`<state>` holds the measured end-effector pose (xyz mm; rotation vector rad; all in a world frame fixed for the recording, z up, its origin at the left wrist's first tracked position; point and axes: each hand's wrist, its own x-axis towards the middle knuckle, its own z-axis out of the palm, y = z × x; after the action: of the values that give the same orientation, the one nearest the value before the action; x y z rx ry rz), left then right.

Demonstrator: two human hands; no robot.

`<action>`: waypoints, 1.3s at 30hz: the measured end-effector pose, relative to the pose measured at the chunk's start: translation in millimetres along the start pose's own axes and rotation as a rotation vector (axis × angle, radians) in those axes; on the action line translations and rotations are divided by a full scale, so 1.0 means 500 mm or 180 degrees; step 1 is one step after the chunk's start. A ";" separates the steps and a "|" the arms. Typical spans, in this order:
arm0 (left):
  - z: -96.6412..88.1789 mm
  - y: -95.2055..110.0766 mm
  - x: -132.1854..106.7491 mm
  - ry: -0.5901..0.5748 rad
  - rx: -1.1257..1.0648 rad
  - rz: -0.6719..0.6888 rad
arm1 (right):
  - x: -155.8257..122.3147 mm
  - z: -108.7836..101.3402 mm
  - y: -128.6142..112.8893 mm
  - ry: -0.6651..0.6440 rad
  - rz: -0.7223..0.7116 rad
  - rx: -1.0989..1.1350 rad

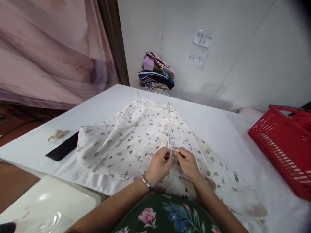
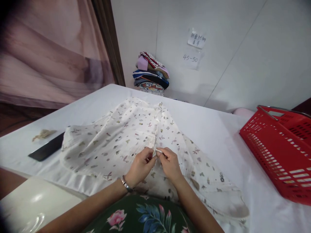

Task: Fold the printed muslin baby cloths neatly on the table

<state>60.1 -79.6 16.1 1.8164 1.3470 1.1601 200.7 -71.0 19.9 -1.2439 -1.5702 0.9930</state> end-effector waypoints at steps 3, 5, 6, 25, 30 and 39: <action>0.002 0.007 0.001 -0.0058 0.0032 0.0139 | -0.004 -0.003 0.000 -0.0019 -0.0052 -0.0066; 0.003 0.009 0.001 -0.0095 0.0071 0.0241 | -0.006 -0.006 -0.002 -0.0058 -0.0188 -0.0200; 0.003 0.009 0.001 -0.0110 0.0086 0.0288 | -0.007 -0.008 -0.004 -0.0075 -0.0264 -0.0276; 0.005 0.027 0.004 -0.0163 0.0068 0.0273 | -0.032 -0.012 -0.028 0.0339 -0.1136 -0.0855; 0.005 0.029 0.004 -0.0213 0.0215 0.0413 | -0.035 -0.014 -0.030 0.0369 -0.1235 -0.1031; 0.003 0.037 -0.001 -0.0189 0.0339 0.0690 | -0.045 -0.011 -0.042 0.0354 -0.1098 -0.1106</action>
<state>69.4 -86.0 30.9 2.0987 1.2221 1.1518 202.5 -96.4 37.7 -1.1767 -1.8414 0.4371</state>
